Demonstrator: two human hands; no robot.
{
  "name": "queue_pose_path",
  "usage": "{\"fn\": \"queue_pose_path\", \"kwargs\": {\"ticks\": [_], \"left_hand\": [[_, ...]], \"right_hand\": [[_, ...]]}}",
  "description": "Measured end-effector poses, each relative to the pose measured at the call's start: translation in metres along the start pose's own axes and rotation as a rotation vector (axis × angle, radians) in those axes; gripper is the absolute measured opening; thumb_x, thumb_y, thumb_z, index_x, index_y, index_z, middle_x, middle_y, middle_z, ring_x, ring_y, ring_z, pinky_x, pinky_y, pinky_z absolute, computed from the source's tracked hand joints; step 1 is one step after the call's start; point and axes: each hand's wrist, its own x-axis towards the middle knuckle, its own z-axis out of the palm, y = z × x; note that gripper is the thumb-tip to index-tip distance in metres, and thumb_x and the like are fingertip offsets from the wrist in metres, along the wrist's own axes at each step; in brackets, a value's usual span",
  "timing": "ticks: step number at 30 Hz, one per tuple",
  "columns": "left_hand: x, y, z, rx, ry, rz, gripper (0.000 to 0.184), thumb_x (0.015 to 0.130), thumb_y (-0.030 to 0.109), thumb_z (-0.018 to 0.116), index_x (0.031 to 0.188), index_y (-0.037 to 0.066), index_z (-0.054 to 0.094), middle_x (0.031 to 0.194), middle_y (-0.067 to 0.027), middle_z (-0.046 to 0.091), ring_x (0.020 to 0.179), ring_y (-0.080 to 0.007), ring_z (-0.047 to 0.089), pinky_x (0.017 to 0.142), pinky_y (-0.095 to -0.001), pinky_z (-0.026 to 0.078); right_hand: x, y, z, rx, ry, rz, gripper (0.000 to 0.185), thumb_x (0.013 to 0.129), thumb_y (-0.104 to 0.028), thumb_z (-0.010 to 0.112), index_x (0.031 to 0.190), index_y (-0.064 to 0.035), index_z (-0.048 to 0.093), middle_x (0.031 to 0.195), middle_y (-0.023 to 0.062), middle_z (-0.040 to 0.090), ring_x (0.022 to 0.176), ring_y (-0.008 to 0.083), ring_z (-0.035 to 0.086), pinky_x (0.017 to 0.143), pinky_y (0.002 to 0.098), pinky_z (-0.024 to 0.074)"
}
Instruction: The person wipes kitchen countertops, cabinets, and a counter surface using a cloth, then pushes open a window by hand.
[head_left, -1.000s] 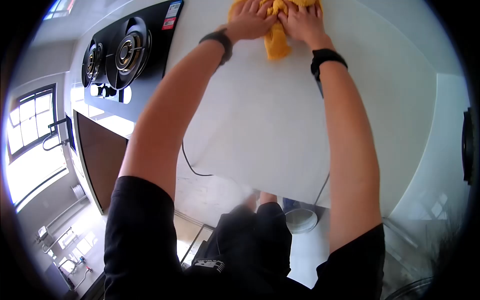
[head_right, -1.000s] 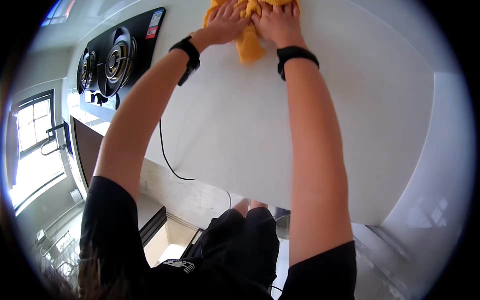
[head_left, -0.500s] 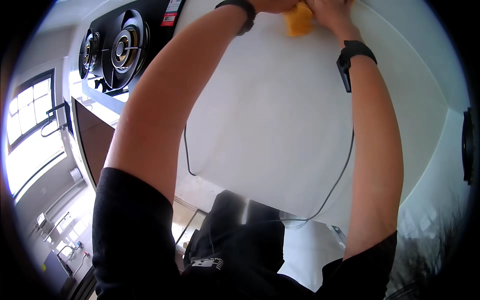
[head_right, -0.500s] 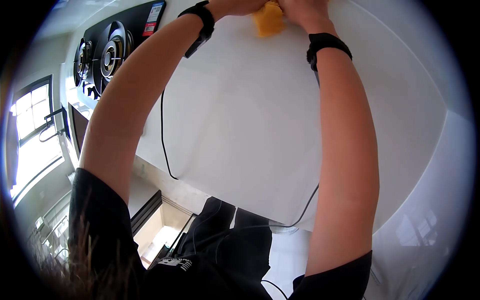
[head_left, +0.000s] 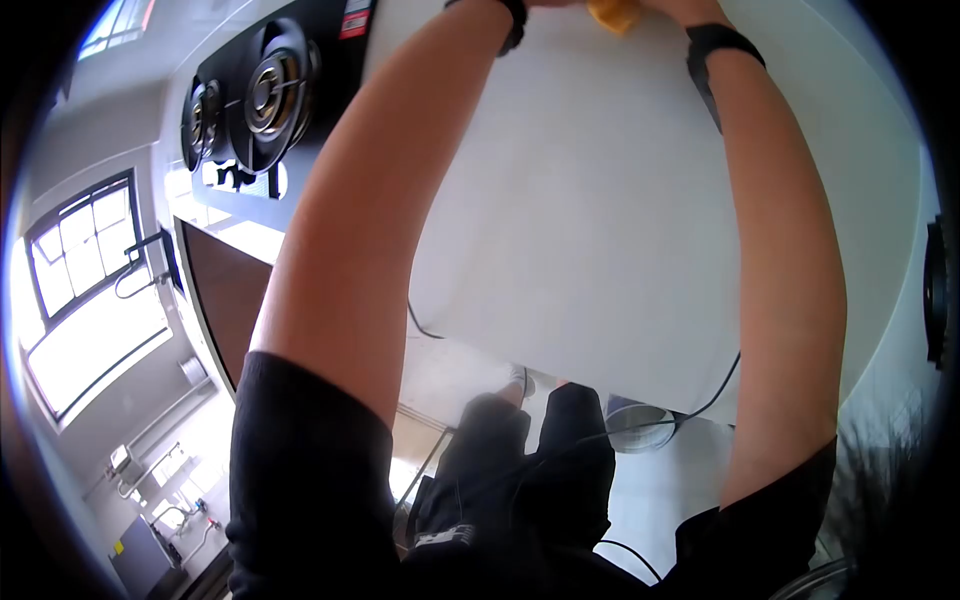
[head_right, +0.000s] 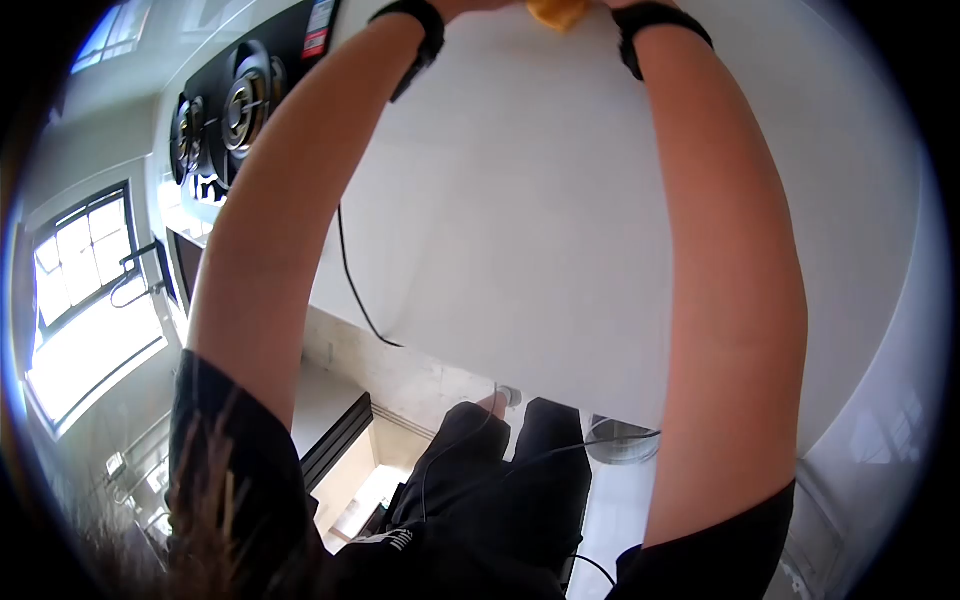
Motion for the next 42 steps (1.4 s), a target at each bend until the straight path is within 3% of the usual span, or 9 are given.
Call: {"fn": "queue_pose_path", "kwargs": {"ticks": [4, 11, 14, 17, 23, 32, 37, 41, 42], "left_hand": [[-0.059, 0.002, 0.001, 0.096, 0.051, 0.179, 0.053, 0.105, 0.037, 0.033, 0.149, 0.01, 0.041, 0.164, -0.0178, 0.023, 0.15, -0.0393, 0.021, 0.118, -0.0585, 0.013], [-0.135, 0.041, -0.002, -0.222, 0.152, 0.048, 0.062, 0.103, 0.041, 0.032, 0.153, 0.004, 0.035, 0.163, -0.0155, 0.026, 0.151, -0.0344, 0.019, 0.12, -0.0552, 0.013], [-0.178, 0.064, -0.02, -0.231, 0.063, 0.045, 0.064, 0.102, 0.042, 0.034, 0.156, 0.007, 0.03, 0.164, -0.0153, 0.022, 0.151, -0.035, 0.017, 0.121, -0.0528, 0.012], [-0.216, 0.078, -0.006, -0.087, 0.161, 0.042, 0.06, 0.104, 0.046, 0.027, 0.154, 0.014, 0.034, 0.163, -0.0124, 0.026, 0.153, -0.0313, 0.015, 0.122, -0.0519, 0.013], [-0.34, 0.117, -0.01, -0.365, 0.278, -0.039, 0.062, 0.104, 0.047, 0.029, 0.141, 0.002, 0.052, 0.154, -0.0165, 0.04, 0.147, -0.03, 0.03, 0.12, -0.0487, 0.018], [-0.454, 0.052, -0.008, -0.598, 0.459, 0.332, 0.068, 0.098, 0.059, 0.045, 0.123, -0.001, 0.065, 0.137, -0.0173, 0.058, 0.135, -0.0311, 0.047, 0.118, -0.0447, 0.029], [-0.48, 0.037, -0.014, -0.504, 0.436, 0.353, 0.064, 0.099, 0.059, 0.047, 0.121, 0.003, 0.067, 0.136, -0.0142, 0.059, 0.133, -0.0287, 0.048, 0.118, -0.0424, 0.03], [-0.509, -0.051, -0.002, -0.382, 0.572, 0.305, 0.062, 0.098, 0.06, 0.048, 0.126, 0.007, 0.064, 0.138, -0.0097, 0.057, 0.135, -0.0264, 0.046, 0.12, -0.041, 0.03], [-0.513, -0.064, 0.001, -0.37, 0.564, 0.281, 0.061, 0.099, 0.059, 0.048, 0.128, 0.007, 0.063, 0.139, -0.0094, 0.057, 0.136, -0.0263, 0.046, 0.12, -0.0408, 0.03]], "right_hand": [[-0.035, -0.029, -0.004, -0.01, 0.117, 0.063, 0.054, 0.099, -0.039, 0.048, 0.137, -0.0015, 0.056, 0.145, 0.0247, 0.047, 0.136, 0.0482, 0.036, 0.114, 0.0647, 0.0205], [-0.102, -0.074, -0.051, 0.136, -0.003, 0.16, 0.067, 0.097, -0.039, 0.053, 0.148, 0.0016, 0.04, 0.153, 0.0268, 0.037, 0.142, 0.0477, 0.029, 0.118, 0.0635, 0.0135], [-0.132, -0.092, -0.068, -0.103, -0.261, 0.246, 0.063, 0.103, -0.055, 0.032, 0.156, -0.0202, 0.032, 0.157, 0.0172, 0.036, 0.144, 0.0478, 0.027, 0.119, 0.0604, 0.0136], [-0.171, -0.114, -0.066, -0.027, -0.212, 0.266, 0.062, 0.104, -0.054, 0.031, 0.155, -0.0201, 0.033, 0.156, 0.0176, 0.036, 0.143, 0.0493, 0.028, 0.119, 0.0601, 0.0143], [-0.249, -0.164, -0.092, 0.105, -0.207, 0.123, 0.057, 0.103, -0.039, 0.044, 0.152, -0.0118, 0.036, 0.151, 0.0226, 0.036, 0.143, 0.0474, 0.026, 0.119, 0.0586, 0.0163], [-0.32, -0.261, -0.12, 0.172, -0.078, -0.047, 0.055, 0.102, -0.029, 0.045, 0.146, 0.0034, 0.039, 0.151, 0.0274, 0.034, 0.142, 0.0483, 0.026, 0.119, 0.0582, 0.0163], [-0.324, -0.293, -0.133, 0.432, -0.184, 0.027, 0.061, 0.105, -0.036, 0.039, 0.15, 0.0047, 0.033, 0.155, 0.0274, 0.03, 0.145, 0.0465, 0.023, 0.121, 0.055, 0.0146], [-0.258, -0.361, -0.136, 0.528, -0.102, -0.215, 0.069, 0.105, -0.042, 0.036, 0.154, 0.0046, 0.023, 0.158, 0.0265, 0.026, 0.146, 0.045, 0.022, 0.121, 0.0533, 0.0136], [-0.252, -0.37, -0.14, 0.52, -0.146, -0.274, 0.075, 0.102, -0.043, 0.047, 0.154, 0.0049, 0.02, 0.156, 0.0274, 0.028, 0.145, 0.0472, 0.023, 0.12, 0.0531, 0.0162]]}}
